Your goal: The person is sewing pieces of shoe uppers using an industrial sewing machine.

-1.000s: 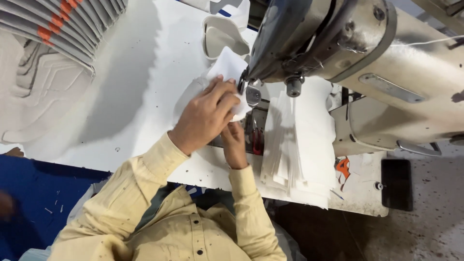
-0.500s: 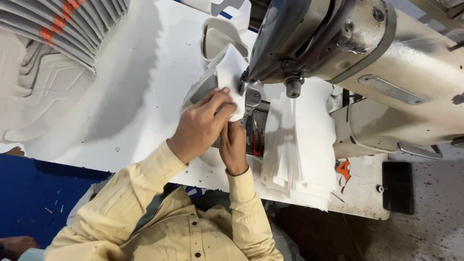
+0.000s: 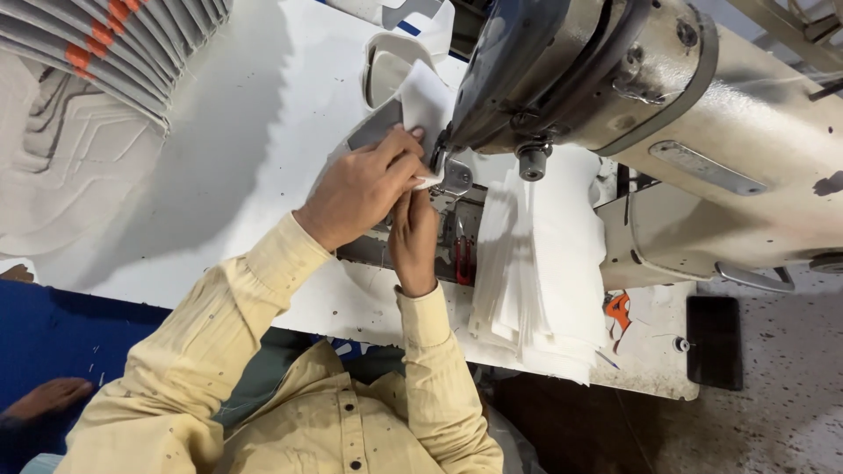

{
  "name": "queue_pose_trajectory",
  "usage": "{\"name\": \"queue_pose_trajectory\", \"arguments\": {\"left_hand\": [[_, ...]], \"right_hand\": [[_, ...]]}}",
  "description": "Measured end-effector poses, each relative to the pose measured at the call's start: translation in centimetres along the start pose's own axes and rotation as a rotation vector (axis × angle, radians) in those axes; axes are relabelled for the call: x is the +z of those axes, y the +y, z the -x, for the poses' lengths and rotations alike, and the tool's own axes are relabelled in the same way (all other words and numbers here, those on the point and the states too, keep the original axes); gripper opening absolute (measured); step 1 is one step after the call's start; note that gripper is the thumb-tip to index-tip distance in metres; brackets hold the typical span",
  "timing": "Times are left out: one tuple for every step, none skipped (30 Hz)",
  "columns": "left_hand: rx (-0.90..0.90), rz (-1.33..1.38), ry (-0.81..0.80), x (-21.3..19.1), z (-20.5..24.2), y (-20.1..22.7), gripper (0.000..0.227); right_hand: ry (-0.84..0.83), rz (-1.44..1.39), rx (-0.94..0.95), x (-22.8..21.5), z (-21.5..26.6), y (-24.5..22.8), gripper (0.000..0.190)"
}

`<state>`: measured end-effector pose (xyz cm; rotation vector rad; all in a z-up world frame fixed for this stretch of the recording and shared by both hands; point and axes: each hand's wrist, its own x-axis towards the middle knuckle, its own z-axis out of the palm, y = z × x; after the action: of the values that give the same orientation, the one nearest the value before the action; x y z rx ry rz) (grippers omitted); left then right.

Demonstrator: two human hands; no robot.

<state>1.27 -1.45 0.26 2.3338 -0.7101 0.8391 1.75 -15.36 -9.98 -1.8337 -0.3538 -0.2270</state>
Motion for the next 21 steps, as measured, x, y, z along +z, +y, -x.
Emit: {"name": "queue_pose_trajectory", "arguments": {"left_hand": [[0.004, -0.003, 0.015, -0.1, -0.1, 0.1, 0.011], [0.008, -0.006, 0.03, -0.1, -0.2, 0.2, 0.013], [0.009, -0.006, 0.031, 0.1, -0.1, 0.3, 0.013], [0.032, -0.046, 0.057, 0.3, 0.0, 0.5, 0.012], [0.055, -0.086, 0.084, 0.5, 0.2, 0.7, 0.011], [0.058, -0.086, 0.085, 1.3, 0.5, 0.7, 0.011], [0.074, -0.162, 0.138, 2.0, 0.7, 0.6, 0.01], [0.087, -0.237, 0.188, 2.8, 1.1, 0.7, 0.009], [0.086, -0.236, 0.187, 2.4, 1.4, 1.5, 0.009], [0.029, -0.221, 0.157, 2.1, 1.6, 2.3, 0.013], [-0.028, -0.206, 0.127, 1.7, 1.9, 3.1, 0.017], [-0.032, -0.206, 0.127, 1.7, 2.5, 3.6, 0.017], [-0.061, -0.169, 0.117, 1.7, 3.1, 4.0, 0.023], [-0.088, -0.131, 0.106, 1.7, 3.6, 4.4, 0.029], [-0.09, -0.13, 0.105, 1.7, 3.7, 4.7, 0.029], [-0.125, -0.153, 0.105, 1.7, 3.8, 5.0, 0.028], [-0.16, -0.176, 0.105, 1.5, 3.9, 5.4, 0.028], [-0.165, -0.18, 0.107, 1.8, 3.9, 5.5, 0.028], [-0.194, -0.158, 0.1, 1.9, 3.9, 5.6, 0.028], [-0.222, -0.138, 0.096, 2.1, 3.8, 5.6, 0.028], [-0.227, -0.145, 0.102, 2.4, 3.6, 5.5, 0.028]], "right_hand": [[0.012, -0.06, 0.038, 0.1, 0.0, -0.2, 0.026], [0.023, -0.119, 0.076, 0.3, 0.0, -0.4, 0.028], [0.023, -0.119, 0.074, 0.4, 0.0, -1.0, 0.028], [0.033, -0.204, 0.041, 0.4, 0.1, -1.7, 0.029], [0.043, -0.289, 0.008, 0.5, 0.3, -2.3, 0.029], [0.045, -0.289, 0.005, 0.4, 0.7, -2.4, 0.029], [0.057, -0.39, 0.022, 0.2, 1.1, -2.5, 0.028], [0.067, -0.491, 0.043, 0.1, 1.6, -2.6, 0.027], [0.068, -0.491, 0.044, -0.2, 2.0, -2.7, 0.027], [0.131, -0.536, 0.121, -0.5, 2.2, -2.7, 0.025], [0.196, -0.58, 0.199, -0.7, 2.4, -2.8, 0.024], [0.193, -0.578, 0.2, -1.2, 2.6, -2.4, 0.024], [0.223, -0.558, 0.158, -1.6, 2.8, -2.0, 0.017], [0.256, -0.537, 0.117, -2.0, 2.9, -1.6, 0.015], [0.256, -0.536, 0.119, -2.3, 2.6, -1.4, 0.015], [0.232, -0.544, 0.079, -2.5, 2.2, -1.3, 0.017], [0.208, -0.552, 0.04, -2.7, 1.9, -1.2, 0.02], [0.201, -0.553, 0.041, -3.1, 1.6, -0.6, 0.02], [0.195, -0.469, 0.034, -3.5, 1.3, -0.1, 0.018], [0.185, -0.386, 0.024, -3.9, 0.8, 0.4, 0.017], [0.176, -0.389, 0.021, -5.5, 0.8, -3.5, 0.017]]}}
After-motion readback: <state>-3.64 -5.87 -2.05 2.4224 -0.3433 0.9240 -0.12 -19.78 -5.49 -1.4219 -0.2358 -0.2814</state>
